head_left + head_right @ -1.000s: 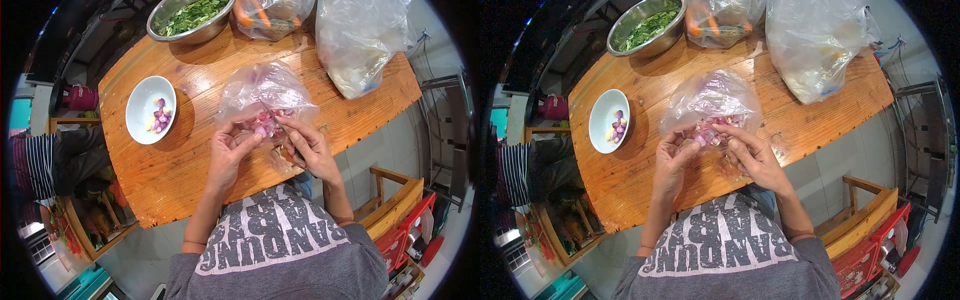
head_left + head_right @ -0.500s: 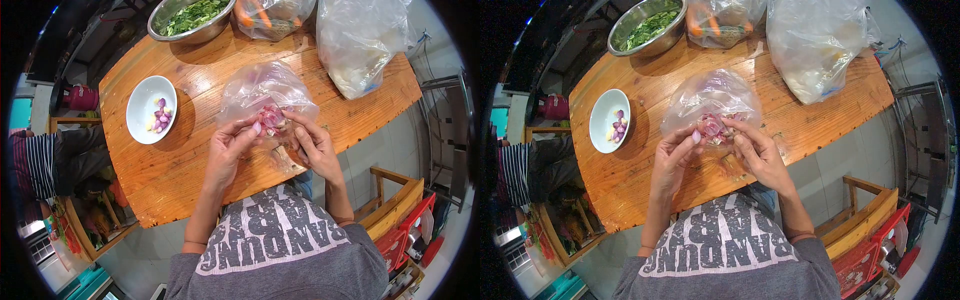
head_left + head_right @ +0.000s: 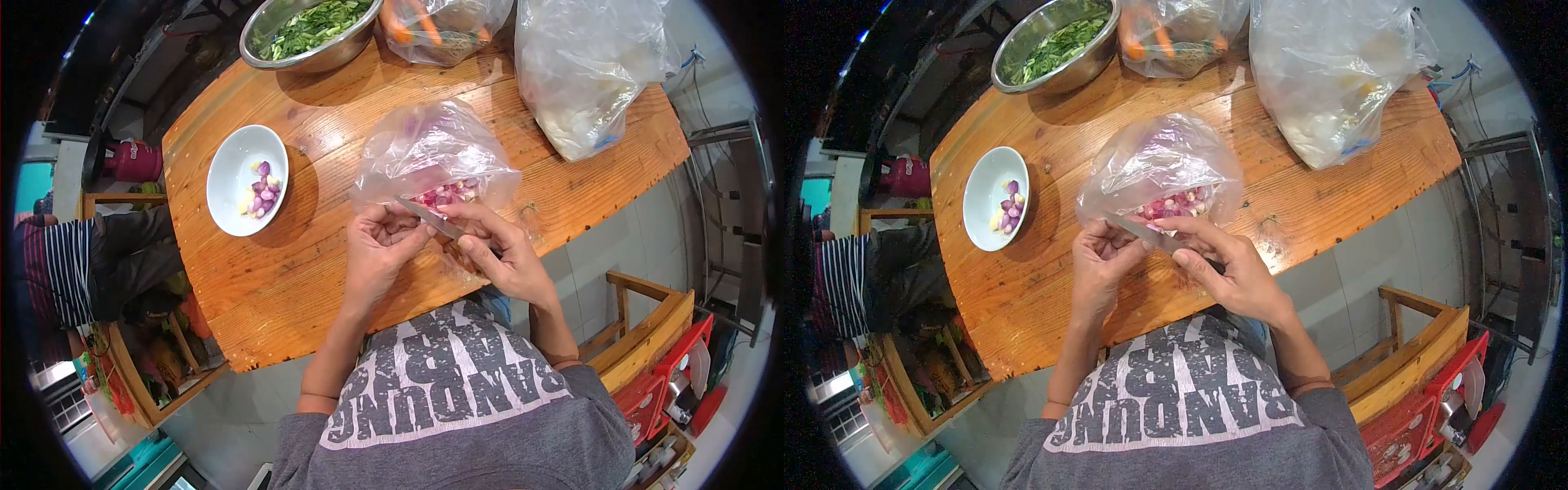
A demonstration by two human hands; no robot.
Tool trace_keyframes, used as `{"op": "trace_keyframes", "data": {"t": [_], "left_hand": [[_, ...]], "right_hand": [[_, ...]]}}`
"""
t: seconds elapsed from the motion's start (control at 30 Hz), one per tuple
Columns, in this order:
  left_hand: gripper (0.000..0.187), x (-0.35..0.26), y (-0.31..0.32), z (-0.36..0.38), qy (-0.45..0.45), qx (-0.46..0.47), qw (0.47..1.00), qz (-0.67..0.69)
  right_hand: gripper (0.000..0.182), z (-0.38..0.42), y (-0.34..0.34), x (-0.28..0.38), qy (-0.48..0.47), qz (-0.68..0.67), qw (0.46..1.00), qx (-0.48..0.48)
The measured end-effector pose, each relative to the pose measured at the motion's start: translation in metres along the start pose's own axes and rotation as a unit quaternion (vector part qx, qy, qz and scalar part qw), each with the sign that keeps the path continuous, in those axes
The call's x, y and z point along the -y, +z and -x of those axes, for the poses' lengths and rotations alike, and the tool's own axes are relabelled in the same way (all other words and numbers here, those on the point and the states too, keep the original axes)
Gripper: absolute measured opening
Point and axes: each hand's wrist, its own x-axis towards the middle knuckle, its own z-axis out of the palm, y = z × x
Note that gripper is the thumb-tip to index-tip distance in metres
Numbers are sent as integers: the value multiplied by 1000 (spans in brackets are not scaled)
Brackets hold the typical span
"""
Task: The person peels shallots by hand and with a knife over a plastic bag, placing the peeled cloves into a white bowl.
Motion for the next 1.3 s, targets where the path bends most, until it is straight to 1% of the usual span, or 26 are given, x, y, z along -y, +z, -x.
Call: {"op": "trace_keyframes", "data": {"t": [0.2, 0.27, 0.37, 0.47, 0.5, 0.57, 0.6, 0.63, 0.67, 0.7, 0.73, 0.77, 0.8, 0.9, 0.97, 1.07, 1.1, 1.17, 1.2, 1.23, 1.27, 1.3], "left_hand": [[16, 5, -3, 0, 5, -12, 1000, -4], [17, 7, -6, -1, 8, 6, 1000, -19], [16, 5, -3, -1, 12, 37, 999, -33], [17, -2, 4, 3, 0, 44, 998, -44], [18, -6, 8, 6, -7, 42, 998, -47], [21, -33, 10, 17, 9, 41, 984, -173], [22, -47, 8, 23, 15, 39, 971, -236], [24, -57, 2, 29, 49, 9, 959, -277], [26, -66, -5, 32, 83, -22, 944, -318], [23, -74, -16, 34, 112, -69, 919, -373], [21, -83, -27, 34, 142, -115, 887, -424], [18, -89, -41, 31, 146, -183, 852, -468], [15, -93, -56, 26, 147, -253, 811, -507], [11, -89, -103, 7, 191, -287, 691, -635], [11, -79, -121, 2, 199, -286, 695, -629], [12, -75, -115, -2, 217, -293, 692, -624], [13, -76, -108, 0, 224, -299, 688, -622], [16, -84, -81, 3, 259, -264, 746, -554], [18, -87, -67, 6, 275, -248, 771, -518], [20, -87, -55, 8, 304, -190, 776, -519], [20, -86, -34, 10, 306, -130, 821, -464], [21, -83, -13, 12, 307, -67, 859, -403]], "right_hand": [[32, 0, 1, -5, 2, -4, 1000, -10], [31, 0, 0, -5, 4, -14, 1000, -3], [30, -3, 7, -19, -69, 11, 996, -53], [31, -3, 4, -12, -14, 3, 999, -42], [32, -3, 3, -8, -6, 26, 999, -38], [33, -3, 0, 4, 8, 75, 996, -36], [33, -3, -1, 11, -15, 128, 991, -43], [34, -4, -2, 17, -38, 178, 982, -49], [34, -6, -3, 21, -41, 213, 975, -49], [34, -7, -4, 24, -44, 248, 967, -49], [33, -7, -7, 25, -27, 267, 962, -45], [32, -8, -9, 26, -11, 287, 957, -41], [30, -10, -10, 24, -31, 306, 950, -47], [26, -18, -10, 19, -81, 346, 932, -62], [25, -23, -9, 26, -95, 353, 928, -79], [26, -28, -13, 36, -108, 327, 937, -60], [25, -30, -14, 38, -116, 336, 932, -75], [23, -35, -16, 42, -133, 354, 920, -101], [22, -38, -17, 44, -110, 348, 925, -104], [21, -41, -18, 47, -90, 341, 930, -105], [20, -44, -18, 51, -70, 335, 934, -105], [18, -45, -18, 56, -73, 320, 940, -92]]}}
